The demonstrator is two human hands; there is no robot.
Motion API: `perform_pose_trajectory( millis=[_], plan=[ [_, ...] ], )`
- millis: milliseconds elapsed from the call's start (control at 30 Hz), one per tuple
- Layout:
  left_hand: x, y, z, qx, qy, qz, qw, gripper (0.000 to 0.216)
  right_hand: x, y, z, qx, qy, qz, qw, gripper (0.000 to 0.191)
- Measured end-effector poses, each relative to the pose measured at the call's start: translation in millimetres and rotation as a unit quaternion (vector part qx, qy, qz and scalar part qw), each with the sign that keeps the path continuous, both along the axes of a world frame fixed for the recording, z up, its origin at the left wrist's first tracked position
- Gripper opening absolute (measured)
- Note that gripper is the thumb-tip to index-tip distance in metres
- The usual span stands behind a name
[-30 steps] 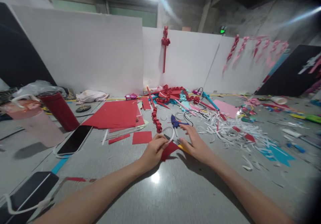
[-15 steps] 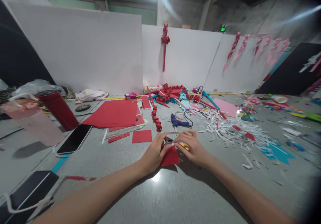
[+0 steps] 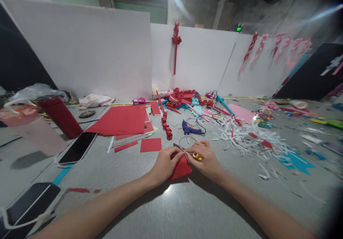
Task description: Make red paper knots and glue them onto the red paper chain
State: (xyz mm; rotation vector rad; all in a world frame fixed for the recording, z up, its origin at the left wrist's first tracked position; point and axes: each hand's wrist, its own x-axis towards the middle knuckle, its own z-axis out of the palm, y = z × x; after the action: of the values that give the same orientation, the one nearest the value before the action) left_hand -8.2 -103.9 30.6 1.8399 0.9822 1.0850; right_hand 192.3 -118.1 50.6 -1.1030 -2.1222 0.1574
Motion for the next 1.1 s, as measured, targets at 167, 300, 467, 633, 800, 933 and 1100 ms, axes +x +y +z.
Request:
perform_pose_trajectory(
  millis=[167,300,467,633,800,933,1100],
  plan=[
    [-0.9,-1.8,0.7,0.018,0.007,0.008,1.000,0.026,-1.8,-2.6,3.0,0.011,-0.014,-0.015,1.000,0.022],
    [1.0,-6.0,1.5,0.027,-0.002,0.024,0.999,0.028,-8.4,-6.8,3.0,0.040,-0.012,-0.033,0.999,0.024],
    [1.6,-8.5,0.5,0.037,-0.006,0.033,0.999,0.028,-10.0,-3.3,1.5,0.064,-0.017,-0.063,0.996,0.026],
    [-5.6,3.3,-8.9,0.026,0.007,0.066,0.997,0.028,37.5,27.5,15.5,0.098,-0.011,-0.223,0.970,0.027],
    [-9.9,16.3,-14.0,-0.016,0.000,0.094,0.995,0.029,87.8,42.5,20.9,-0.108,-0.215,-0.201,0.950,0.040],
    [-9.4,14.9,-13.8,-0.028,-0.001,0.088,0.996,0.029,83.4,47.8,24.0,-0.121,-0.319,-0.259,0.904,0.053],
    [-8.6,14.0,-14.1,-0.061,-0.011,0.085,0.994,0.030,41.4,111.0,65.1,-0.070,-0.295,-0.175,0.937,0.054]
  ],
)
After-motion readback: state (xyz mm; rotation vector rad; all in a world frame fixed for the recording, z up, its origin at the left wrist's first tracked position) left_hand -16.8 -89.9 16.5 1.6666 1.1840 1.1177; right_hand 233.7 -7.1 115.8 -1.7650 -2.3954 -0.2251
